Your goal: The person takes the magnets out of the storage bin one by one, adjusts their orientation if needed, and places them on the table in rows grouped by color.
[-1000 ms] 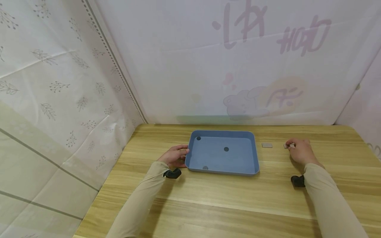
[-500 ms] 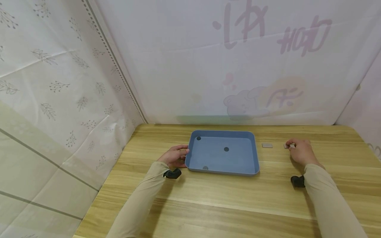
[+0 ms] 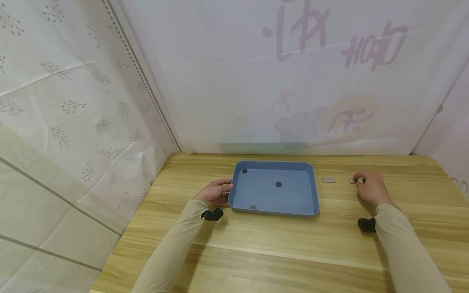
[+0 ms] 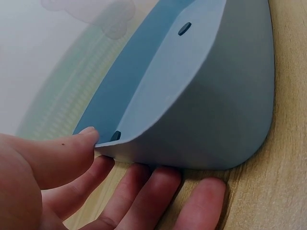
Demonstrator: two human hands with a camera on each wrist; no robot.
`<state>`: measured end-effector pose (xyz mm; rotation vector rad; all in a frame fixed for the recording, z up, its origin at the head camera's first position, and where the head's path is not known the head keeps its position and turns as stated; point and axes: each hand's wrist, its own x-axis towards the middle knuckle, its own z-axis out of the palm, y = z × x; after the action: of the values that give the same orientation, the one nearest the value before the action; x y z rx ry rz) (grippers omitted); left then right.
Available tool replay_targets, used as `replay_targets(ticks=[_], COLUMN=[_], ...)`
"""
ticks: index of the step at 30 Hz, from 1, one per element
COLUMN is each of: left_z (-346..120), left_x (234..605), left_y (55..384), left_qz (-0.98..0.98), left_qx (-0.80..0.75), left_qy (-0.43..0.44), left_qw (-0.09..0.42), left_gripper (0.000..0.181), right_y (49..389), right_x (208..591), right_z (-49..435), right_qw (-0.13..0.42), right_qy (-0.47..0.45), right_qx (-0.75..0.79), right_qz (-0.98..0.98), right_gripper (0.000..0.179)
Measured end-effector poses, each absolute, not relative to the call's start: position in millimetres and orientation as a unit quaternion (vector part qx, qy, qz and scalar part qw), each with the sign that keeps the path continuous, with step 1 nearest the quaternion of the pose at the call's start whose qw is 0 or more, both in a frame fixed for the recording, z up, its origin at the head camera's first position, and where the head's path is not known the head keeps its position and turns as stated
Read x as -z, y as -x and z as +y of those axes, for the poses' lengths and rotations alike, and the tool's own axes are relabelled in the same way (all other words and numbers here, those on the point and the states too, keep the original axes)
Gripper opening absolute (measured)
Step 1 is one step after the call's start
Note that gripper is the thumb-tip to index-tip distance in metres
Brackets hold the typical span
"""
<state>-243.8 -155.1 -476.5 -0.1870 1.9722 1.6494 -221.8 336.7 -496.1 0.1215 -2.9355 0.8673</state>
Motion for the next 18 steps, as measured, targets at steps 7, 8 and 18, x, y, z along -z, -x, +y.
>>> replay_targets(ticks=[7,8,18], left_z=[-155.2,-155.2,-155.2], left_x=[476.7,476.9,476.4], left_y=[244.2,244.4,243.8], left_qz=[0.727,0.726,0.723], left_qx=[-0.622,-0.624,-0.626], left_qy=[0.075,0.075,0.075], left_qw=[0.281,0.281,0.282], left_gripper=[0.042,0.042,0.043], right_y=[220.5,220.5,224.0], right_x=[493.9,493.5,480.5], right_z=[338.0,337.3,318.6], right_qw=[-0.003,-0.008,0.006], right_qy=[0.013,0.020,0.026], right_qx=[-0.333,-0.339,-0.386], right_qz=[-0.943,-0.940,-0.922], right_gripper=[0.043,0.046,0.060])
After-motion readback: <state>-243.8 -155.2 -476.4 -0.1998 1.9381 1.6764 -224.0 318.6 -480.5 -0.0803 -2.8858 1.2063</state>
